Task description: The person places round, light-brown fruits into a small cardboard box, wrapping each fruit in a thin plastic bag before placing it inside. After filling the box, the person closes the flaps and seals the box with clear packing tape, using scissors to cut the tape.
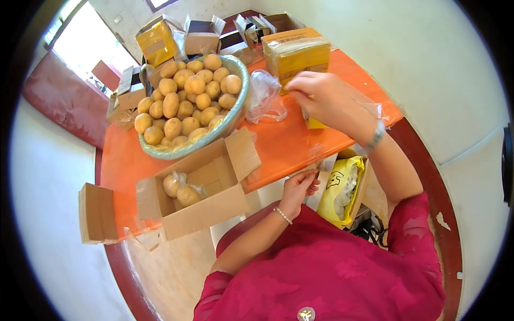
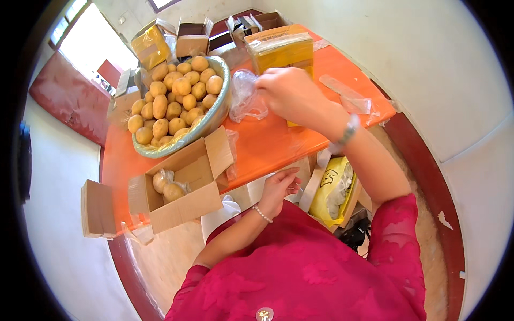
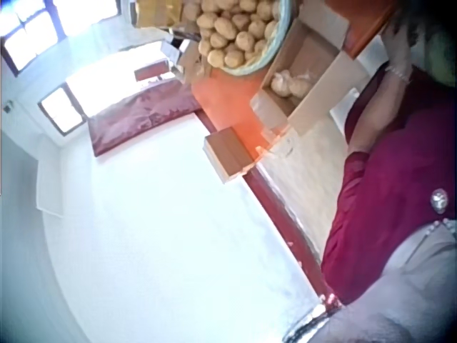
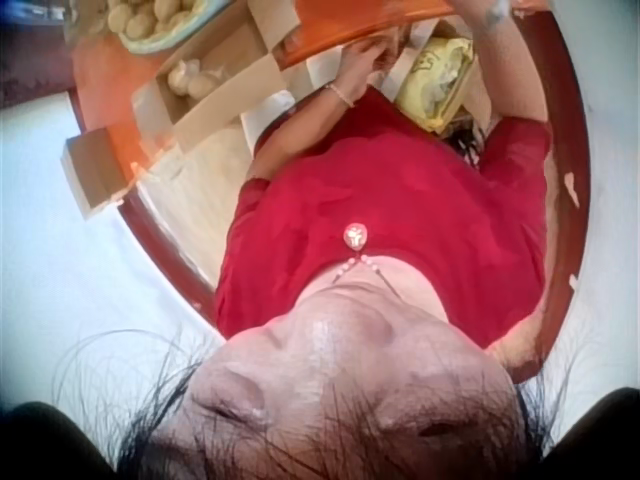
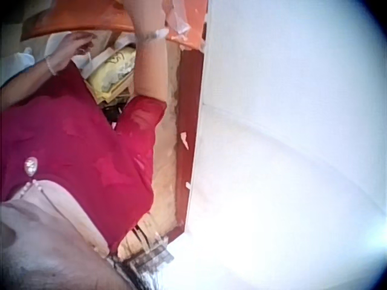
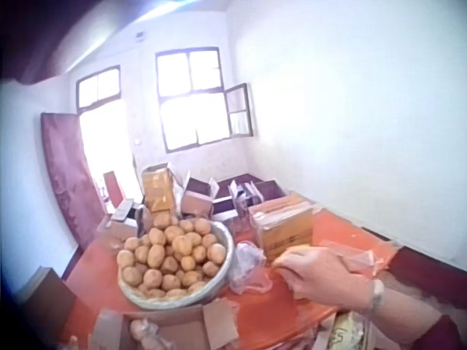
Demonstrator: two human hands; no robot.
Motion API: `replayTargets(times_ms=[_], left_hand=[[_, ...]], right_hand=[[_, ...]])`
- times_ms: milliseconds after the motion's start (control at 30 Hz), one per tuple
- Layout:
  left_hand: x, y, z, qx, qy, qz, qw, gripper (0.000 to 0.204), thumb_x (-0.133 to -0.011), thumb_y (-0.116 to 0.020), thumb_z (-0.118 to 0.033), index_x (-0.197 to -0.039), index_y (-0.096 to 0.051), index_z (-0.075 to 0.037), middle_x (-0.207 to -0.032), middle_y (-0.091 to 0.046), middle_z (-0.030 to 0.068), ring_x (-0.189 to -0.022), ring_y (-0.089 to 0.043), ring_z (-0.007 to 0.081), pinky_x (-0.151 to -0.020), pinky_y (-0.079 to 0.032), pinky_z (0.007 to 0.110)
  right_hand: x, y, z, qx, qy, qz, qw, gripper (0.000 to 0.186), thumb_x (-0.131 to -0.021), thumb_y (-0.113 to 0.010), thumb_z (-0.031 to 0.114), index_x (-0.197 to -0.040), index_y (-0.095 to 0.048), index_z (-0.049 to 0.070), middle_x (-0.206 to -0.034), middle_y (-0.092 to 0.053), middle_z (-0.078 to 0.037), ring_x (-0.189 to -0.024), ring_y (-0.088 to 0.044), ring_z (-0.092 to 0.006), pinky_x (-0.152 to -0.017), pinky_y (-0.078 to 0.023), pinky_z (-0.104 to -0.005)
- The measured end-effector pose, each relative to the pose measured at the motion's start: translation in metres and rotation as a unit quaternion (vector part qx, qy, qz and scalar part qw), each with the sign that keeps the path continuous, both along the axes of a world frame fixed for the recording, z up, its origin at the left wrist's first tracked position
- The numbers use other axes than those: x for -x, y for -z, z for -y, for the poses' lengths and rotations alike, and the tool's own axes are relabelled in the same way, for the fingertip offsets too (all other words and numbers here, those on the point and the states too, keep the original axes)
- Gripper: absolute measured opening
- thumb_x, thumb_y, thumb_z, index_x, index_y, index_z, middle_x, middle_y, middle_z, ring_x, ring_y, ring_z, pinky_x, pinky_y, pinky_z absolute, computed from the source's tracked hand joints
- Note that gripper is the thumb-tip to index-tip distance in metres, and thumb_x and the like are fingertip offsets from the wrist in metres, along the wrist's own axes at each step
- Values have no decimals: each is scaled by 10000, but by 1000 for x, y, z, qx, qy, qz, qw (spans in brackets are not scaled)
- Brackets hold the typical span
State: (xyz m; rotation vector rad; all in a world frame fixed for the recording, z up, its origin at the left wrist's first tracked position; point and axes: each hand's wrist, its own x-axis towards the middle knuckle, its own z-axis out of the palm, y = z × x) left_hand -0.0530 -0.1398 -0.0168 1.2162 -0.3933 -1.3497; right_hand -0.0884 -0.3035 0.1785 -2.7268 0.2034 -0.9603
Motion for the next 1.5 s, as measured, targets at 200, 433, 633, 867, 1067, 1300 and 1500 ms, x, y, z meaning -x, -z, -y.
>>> replayTargets(times_ms=[200,433,633,867,1067,1300,1500], left_hand=[[-1,-7,-22,-5,34,39,999,330,-954,-534,-154,-1249,-545,-7,-914,-659,68,-760,-597,96,-706,-491,239],[-14,-2,-46,-34,57,48,997,239,-955,-518,-130,-1138,-600,0,-917,-665,78,-783,-617,115,-720,-504,245],[-16,-8,-57,-2,80,60,995,218,-951,-526,-124,-1104,-608,8,-923,-667,86,-796,-622,127,-740,-508,252],[-13,-45,-83,112,11,58,992,411,-971,-508,-192,-1342,-422,-36,-1206,-564,113,-1110,-547,190,-908,-459,322],[-6,-49,-82,223,-11,-190,956,565,-944,-558,-228,-1425,-301,-82,-1369,-445,65,-1254,-446,214,-1021,-390,401],[-4,-59,-85,202,-90,-155,963,405,-940,-549,-138,-1323,-445,-56,-1256,-553,66,-1148,-540,213,-982,-444,398],[-5,-42,-104,130,-226,-23,965,213,-887,-535,-34,-1098,-558,-14,-983,-593,18,-900,-570,115,-801,-490,272]], right_hand=[[-81,12,10,191,-44,-250,948,151,-716,-600,21,-846,-656,-30,-908,-641,-198,-845,-643,-315,-747,-524,-375],[-137,34,43,74,75,-272,957,227,-784,-560,1,-989,-654,-23,-1075,-636,-208,-1028,-624,-324,-854,-509,-391],[-112,11,35,51,98,-307,945,291,-822,-534,66,-1087,-647,22,-1121,-643,-177,-1084,-610,-305,-891,-498,-396],[-7,-9,-33,70,30,-139,987,96,-696,-580,29,-764,-621,-24,-738,-620,-216,-712,-613,-375,-617,-485,-442],[84,20,-89,-276,4,-147,950,154,-751,-664,111,-763,-599,-28,-667,-560,-198,-602,-566,-269,-586,-450,-370],[124,91,-106,-635,93,-25,767,210,-880,-619,187,-773,-628,7,-554,-531,-16,-419,-424,-67,-393,-343,-230],[176,130,-71,-644,169,-88,741,176,-836,-626,153,-923,-641,1,-722,-619,-40,-541,-543,-87,-461,-416,-212]])
